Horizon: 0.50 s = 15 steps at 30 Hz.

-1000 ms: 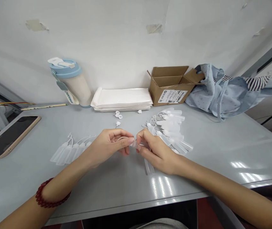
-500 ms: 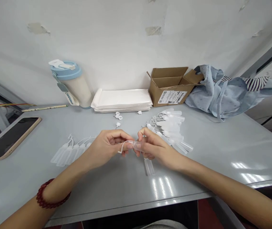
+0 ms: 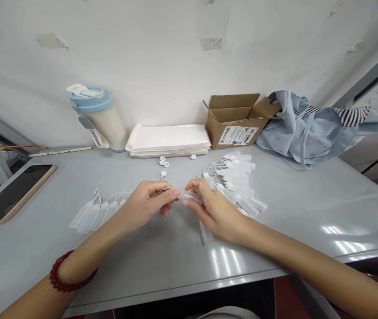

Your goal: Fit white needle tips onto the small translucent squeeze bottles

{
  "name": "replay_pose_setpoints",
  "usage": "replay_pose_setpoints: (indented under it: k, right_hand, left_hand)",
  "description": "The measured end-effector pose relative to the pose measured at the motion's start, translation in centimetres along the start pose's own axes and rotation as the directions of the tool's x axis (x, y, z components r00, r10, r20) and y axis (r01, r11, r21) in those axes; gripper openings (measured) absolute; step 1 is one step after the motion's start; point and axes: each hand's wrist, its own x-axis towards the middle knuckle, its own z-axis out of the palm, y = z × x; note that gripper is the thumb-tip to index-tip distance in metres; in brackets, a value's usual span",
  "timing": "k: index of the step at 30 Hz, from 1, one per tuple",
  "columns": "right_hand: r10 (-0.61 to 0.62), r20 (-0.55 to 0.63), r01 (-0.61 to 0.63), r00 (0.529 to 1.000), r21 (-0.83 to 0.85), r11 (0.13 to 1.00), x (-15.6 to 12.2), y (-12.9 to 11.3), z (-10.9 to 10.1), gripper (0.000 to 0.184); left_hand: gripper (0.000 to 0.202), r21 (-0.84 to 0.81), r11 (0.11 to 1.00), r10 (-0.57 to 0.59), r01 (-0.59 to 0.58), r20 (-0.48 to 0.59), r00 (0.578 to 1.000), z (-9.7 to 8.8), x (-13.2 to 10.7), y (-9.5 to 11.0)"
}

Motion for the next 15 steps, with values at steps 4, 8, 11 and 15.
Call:
replay_pose_setpoints:
  k: [4,8,11,15]
  right_hand:
    - [0.063,-0.018,-0.061,0.998,0.112,0.992,0.2,-0.1,-0.5,0.017]
    - [0.181,0.072,-0.195,0.981,0.419,0.887,0.5,-0.3,-1.3,0.020]
    - [0.258,0.225,-0.342,0.940,0.621,0.705,0.7,-0.4,-1.6,0.021]
    - [0.223,0.117,-0.249,0.968,0.580,0.775,0.6,-0.4,-1.2,0.022]
  left_hand:
    - [0.040,0.041,0.998,0.042,-0.040,-0.045,0.998,0.2,-0.2,0.1]
    - [0.033,0.152,0.977,0.159,-0.150,-0.053,0.986,0.6,-0.5,0.2]
    - [0.031,0.190,0.964,0.198,-0.186,-0.046,0.979,0.7,-0.7,0.2]
    - [0.032,0.139,0.982,0.138,-0.130,-0.054,0.989,0.6,-0.5,0.1]
